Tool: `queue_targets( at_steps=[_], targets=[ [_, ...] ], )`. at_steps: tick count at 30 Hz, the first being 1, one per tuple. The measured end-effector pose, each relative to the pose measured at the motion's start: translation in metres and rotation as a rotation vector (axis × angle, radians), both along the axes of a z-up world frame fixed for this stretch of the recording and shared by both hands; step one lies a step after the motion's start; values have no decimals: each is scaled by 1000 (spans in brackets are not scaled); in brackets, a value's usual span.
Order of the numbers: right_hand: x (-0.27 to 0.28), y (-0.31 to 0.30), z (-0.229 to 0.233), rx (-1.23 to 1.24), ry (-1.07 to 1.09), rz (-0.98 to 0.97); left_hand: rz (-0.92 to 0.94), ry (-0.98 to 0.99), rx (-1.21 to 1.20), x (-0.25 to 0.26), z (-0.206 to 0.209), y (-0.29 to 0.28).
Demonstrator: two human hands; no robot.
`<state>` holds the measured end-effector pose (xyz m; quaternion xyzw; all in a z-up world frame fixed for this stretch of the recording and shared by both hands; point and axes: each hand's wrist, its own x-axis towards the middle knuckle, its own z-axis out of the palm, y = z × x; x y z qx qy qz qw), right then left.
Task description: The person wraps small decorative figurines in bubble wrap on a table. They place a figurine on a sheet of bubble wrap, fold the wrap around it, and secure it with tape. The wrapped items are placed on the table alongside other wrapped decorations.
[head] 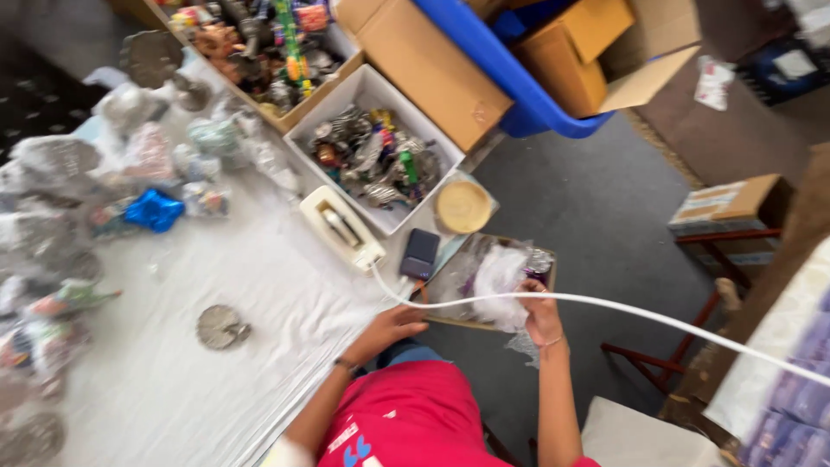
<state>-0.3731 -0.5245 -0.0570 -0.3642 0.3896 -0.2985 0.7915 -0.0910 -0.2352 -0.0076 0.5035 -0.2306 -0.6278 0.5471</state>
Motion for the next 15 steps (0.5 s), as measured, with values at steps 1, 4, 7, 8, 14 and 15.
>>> queue_targets(
  at_steps=[1, 4, 7, 8, 14, 15],
  targets=[
    [10, 18, 4, 15, -9, 15, 15, -9, 15, -5, 23, -16],
    [40, 59, 18, -50, 98, 290, 63, 286, -132, -16, 51, -53],
    [52, 70, 18, -63, 111, 254, 67, 311, -59, -12, 26, -43],
    [53, 66, 12, -47, 54, 198, 76, 266, -34, 1, 36, -32],
    [84, 43, 20, 43, -179, 227, 440, 324, -36, 64, -8, 75],
    [96, 41, 26, 27, -177, 311, 445, 336, -132, 72, -3, 101]
  ],
)
